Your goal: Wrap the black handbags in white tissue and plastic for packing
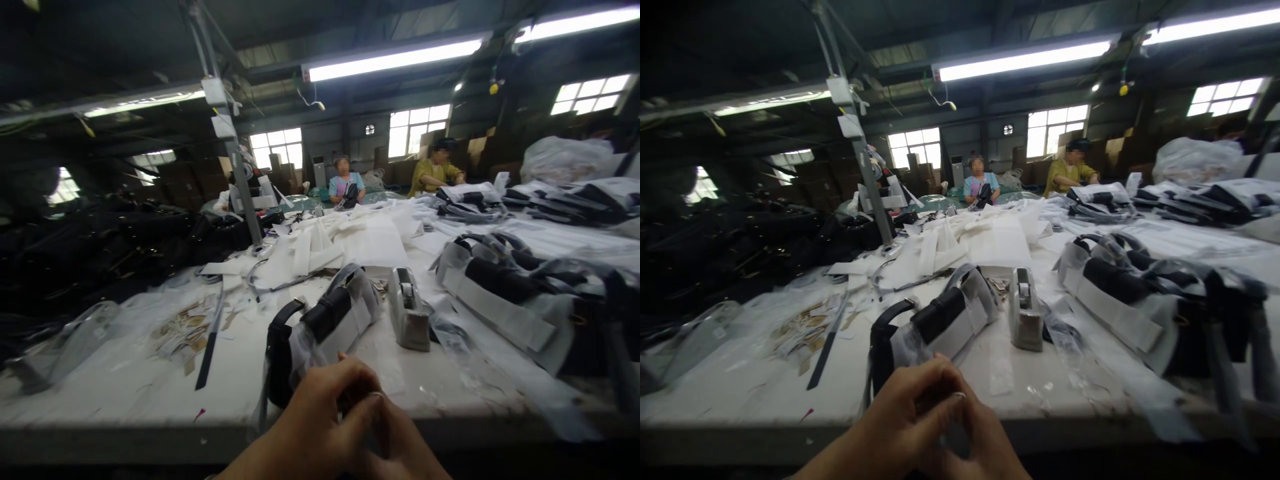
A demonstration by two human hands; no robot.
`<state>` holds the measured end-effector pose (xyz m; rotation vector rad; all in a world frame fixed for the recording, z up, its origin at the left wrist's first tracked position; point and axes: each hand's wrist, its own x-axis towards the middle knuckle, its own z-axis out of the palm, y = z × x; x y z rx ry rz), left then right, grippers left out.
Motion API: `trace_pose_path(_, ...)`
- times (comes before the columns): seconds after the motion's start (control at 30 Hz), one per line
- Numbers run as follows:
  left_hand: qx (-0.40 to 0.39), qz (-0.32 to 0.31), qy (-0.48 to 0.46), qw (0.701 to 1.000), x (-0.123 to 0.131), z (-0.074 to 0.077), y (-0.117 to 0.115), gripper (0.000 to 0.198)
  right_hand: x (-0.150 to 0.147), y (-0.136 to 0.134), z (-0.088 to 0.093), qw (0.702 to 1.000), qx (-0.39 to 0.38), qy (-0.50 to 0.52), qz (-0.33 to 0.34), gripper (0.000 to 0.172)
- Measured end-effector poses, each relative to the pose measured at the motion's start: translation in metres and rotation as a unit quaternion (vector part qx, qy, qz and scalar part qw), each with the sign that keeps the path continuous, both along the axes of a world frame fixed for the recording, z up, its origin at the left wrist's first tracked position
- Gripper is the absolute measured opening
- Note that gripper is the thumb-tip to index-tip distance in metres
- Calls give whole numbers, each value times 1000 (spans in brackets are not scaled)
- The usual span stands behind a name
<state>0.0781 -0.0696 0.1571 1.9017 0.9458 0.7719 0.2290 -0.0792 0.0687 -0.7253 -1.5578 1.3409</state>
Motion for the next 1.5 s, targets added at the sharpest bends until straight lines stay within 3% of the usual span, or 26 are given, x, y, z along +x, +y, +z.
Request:
trace_pose_path(0.1,-35,25,-43,998,-16,5,2,11,-2,3,4,995,-82,19,55,48)
trace_pose_path(0.2,-70,51,-83,993,-39,9,8,15,4,13,16,991,-128,29,32,33)
trace_pose_path(0.33,-29,81,-48,995,-75,17,24,20,6,38,55,996,-64,-62,-8,33)
trace_pose_path(0.43,25,177,-54,982,-105,20,51,28,0,66,82,988,-40,-145,-30,33)
trace_pose_path(0.5,34,232,-45,971,-124,19,74,34,-7,86,90,982,-30,-182,-39,32)
trace_pose_path(0.67,-77,130,44,988,-144,7,114,39,-37,122,94,963,-7,-267,-22,28)
trace_pose_path(0.93,-199,-2,8,980,-130,-2,130,40,-70,136,102,959,-98,-264,21,26)
trace_pose_path(1.2,-241,23,-50,969,-122,-20,134,32,-61,140,92,969,-138,-185,84,33)
trace_pose_path(1.4,-245,70,-110,961,-149,-6,119,24,-48,128,96,969,-115,-154,155,40)
trace_pose_path(1.5,-247,95,-182,947,-164,-2,106,19,-46,123,94,971,-107,-162,141,38)
